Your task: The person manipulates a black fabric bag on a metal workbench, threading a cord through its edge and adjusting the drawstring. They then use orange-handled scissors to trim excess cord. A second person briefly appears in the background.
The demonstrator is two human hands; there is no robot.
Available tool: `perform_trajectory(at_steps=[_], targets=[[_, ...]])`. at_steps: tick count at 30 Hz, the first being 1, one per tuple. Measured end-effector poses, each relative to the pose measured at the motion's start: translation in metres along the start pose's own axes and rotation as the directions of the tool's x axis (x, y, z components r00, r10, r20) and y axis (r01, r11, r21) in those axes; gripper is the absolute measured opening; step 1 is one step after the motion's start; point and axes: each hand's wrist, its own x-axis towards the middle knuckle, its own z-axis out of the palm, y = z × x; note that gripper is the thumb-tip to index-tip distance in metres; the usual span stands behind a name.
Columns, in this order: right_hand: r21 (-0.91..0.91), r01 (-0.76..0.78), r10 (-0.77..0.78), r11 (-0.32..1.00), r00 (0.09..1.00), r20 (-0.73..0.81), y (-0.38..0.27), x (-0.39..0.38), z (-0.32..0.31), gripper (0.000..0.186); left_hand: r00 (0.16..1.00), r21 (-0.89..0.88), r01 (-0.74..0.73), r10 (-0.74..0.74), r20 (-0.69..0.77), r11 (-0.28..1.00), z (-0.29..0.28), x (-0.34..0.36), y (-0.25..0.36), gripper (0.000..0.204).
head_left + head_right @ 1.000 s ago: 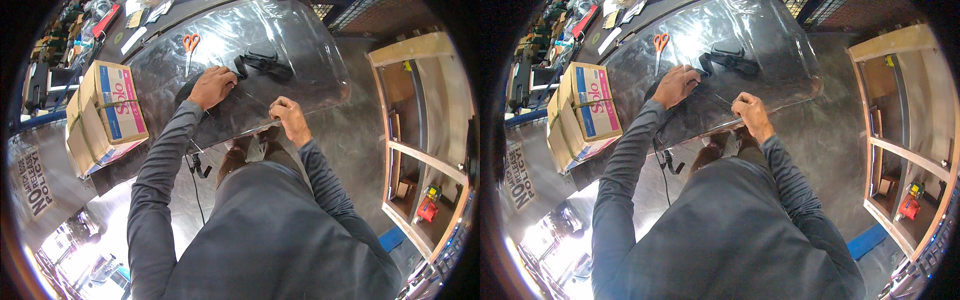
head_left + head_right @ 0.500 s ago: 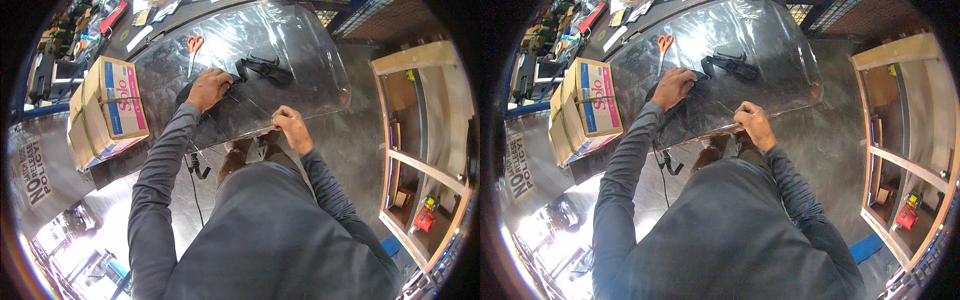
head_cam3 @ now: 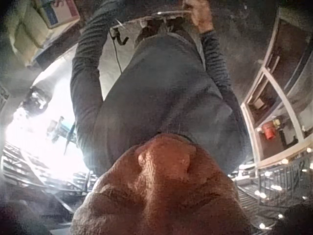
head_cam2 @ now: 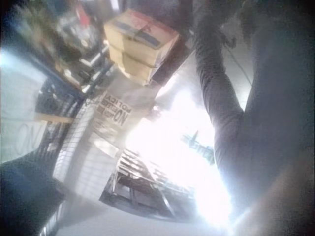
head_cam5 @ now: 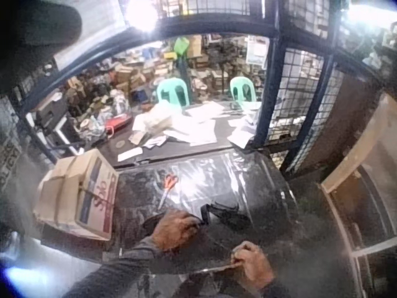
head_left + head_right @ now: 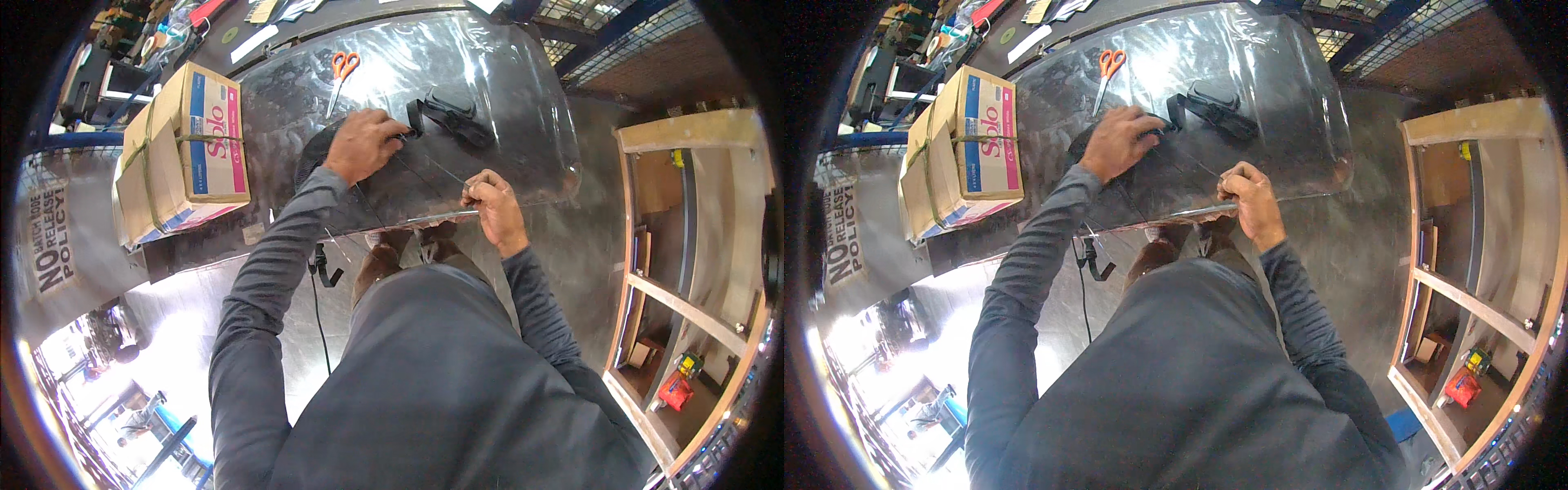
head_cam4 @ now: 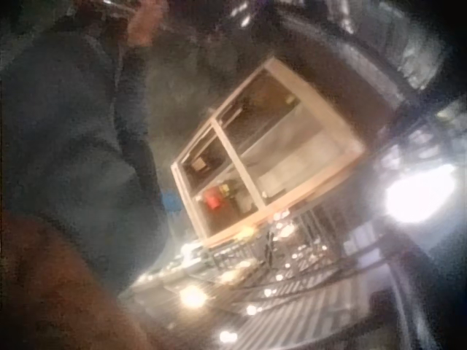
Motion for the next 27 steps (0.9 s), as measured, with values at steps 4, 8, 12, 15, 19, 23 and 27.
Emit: perform_trajectory(at_steps=[4, 8, 12, 15, 19, 23, 27], targets=[[0.006, 0.042, -0.042, 0.999, 0.999, 0.01, -0.006, 0.001, 0.005, 0.003, 0.997, 0.035, -0.073, 0.071, 0.034, 0.997, 0.021, 0.004, 0.002, 0.018], [-0.007, 0.023, -0.023, 1.0, 0.999, 0.023, -0.005, -0.002, 0.001, 0.003, 0.998, 0.082, -0.056, 0.055, 0.016, 0.995, 0.031, 0.007, -0.001, 0.012], [0.005, -0.002, 0.002, 1.0, 1.0, 0.02, 0.0, -0.006, 0.0, 0.003, 1.0, 0.092, -0.022, 0.023, -0.002, 0.996, 0.03, 0.008, -0.006, 0.01], [0.003, 0.012, -0.012, 1.0, 1.0, 0.018, 0.002, -0.008, 0.001, 0.004, 1.0, 0.1, -0.017, 0.017, -0.005, 0.995, 0.032, 0.009, -0.007, 0.011], [-0.022, -0.001, 0.002, 1.0, 1.0, 0.025, 0.002, -0.01, -0.001, 0.004, 1.0, 0.101, 0.002, -0.002, -0.004, 0.995, 0.032, 0.008, -0.008, 0.011], [-0.03, -0.011, 0.012, 0.999, 1.0, 0.011, -0.003, -0.016, 0.005, 0.004, 1.0, 0.117, 0.015, -0.015, -0.006, 0.993, 0.027, 0.007, -0.005, 0.011], [-0.099, 0.017, -0.016, 0.995, 1.0, 0.015, 0.009, -0.014, -0.007, 0.003, 0.999, 0.092, 0.048, -0.048, 0.003, 0.995, 0.03, 0.008, -0.008, 0.014]])
